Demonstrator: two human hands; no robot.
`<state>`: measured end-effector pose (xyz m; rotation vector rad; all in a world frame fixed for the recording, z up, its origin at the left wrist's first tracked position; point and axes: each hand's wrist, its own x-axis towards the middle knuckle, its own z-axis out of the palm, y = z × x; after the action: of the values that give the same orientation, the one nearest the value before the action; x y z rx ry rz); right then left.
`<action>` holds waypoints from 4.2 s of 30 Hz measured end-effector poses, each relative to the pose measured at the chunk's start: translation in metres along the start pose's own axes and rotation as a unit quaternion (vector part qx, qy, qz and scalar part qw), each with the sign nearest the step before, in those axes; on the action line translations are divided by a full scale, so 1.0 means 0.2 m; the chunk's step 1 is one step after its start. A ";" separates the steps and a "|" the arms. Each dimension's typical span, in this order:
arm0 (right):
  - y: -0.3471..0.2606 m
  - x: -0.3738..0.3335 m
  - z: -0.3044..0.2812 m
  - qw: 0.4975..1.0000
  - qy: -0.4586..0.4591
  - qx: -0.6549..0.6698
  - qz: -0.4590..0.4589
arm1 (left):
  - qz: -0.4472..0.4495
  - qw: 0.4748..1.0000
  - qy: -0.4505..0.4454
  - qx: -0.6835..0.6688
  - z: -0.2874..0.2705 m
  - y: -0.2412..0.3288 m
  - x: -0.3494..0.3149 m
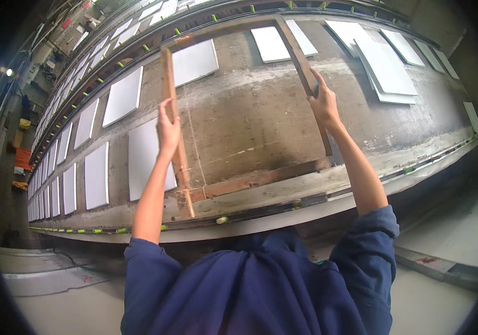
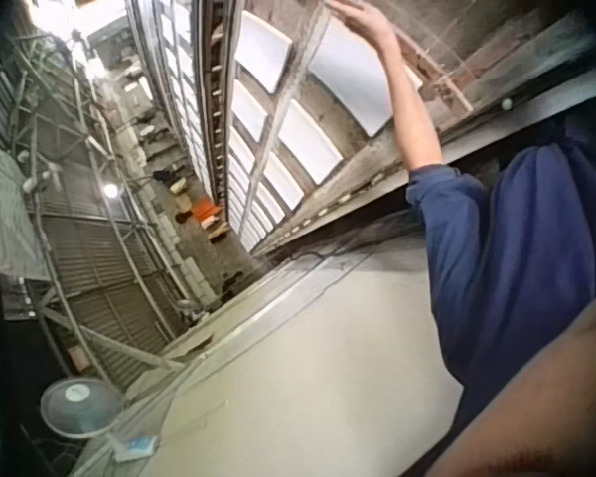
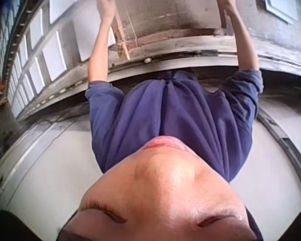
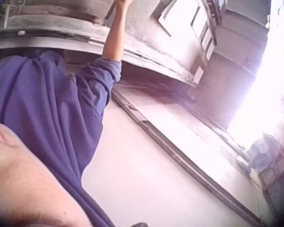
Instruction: The person repeatedly picks up white rectangular panels and places them into a wooden frame on a long workbench. After positioning each panel, the person smooths it with both hands and then removes the frame to repeat the process with the next panel. The person later carries the empty wooden frame to a different area and sets it down.
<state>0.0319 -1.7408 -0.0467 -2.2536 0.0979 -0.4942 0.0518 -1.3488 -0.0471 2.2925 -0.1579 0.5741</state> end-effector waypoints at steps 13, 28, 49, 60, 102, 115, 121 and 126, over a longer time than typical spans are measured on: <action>0.31 -0.10 -0.11 0.994 -0.074 -0.028 0.076 | -0.021 0.999 -0.036 0.003 0.35 0.02 -0.23; 0.38 -0.22 -0.18 0.986 -0.116 -0.117 -0.032 | -0.001 0.994 -0.076 0.079 0.39 0.07 -0.29; 1.00 0.23 -0.93 0.984 0.080 -0.158 0.011 | 0.139 0.971 -0.185 -0.060 1.19 1.03 -0.06; 1.82 0.58 -1.47 0.978 0.094 -0.072 0.171 | -0.017 0.946 -0.262 -0.191 2.39 1.88 0.03; 0.26 0.00 0.27 0.896 -0.172 0.385 0.140 | 0.023 0.972 -0.050 0.230 0.33 0.20 -0.39; 0.28 -0.14 0.30 0.984 -0.114 0.123 0.063 | 0.000 0.980 -0.086 0.182 0.34 0.20 -0.37; 0.28 -0.13 0.37 0.990 -0.060 -0.114 -0.065 | 0.000 0.979 -0.095 0.181 0.34 0.18 -0.37; 0.29 -0.10 0.38 0.992 -0.066 -0.070 -0.076 | 0.006 0.978 -0.099 0.182 0.34 0.20 -0.38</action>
<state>0.0480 -1.7225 -0.1412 -2.4365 -0.1113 -0.4272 -0.0023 -1.4293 -0.0977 2.7072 -0.1738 0.4042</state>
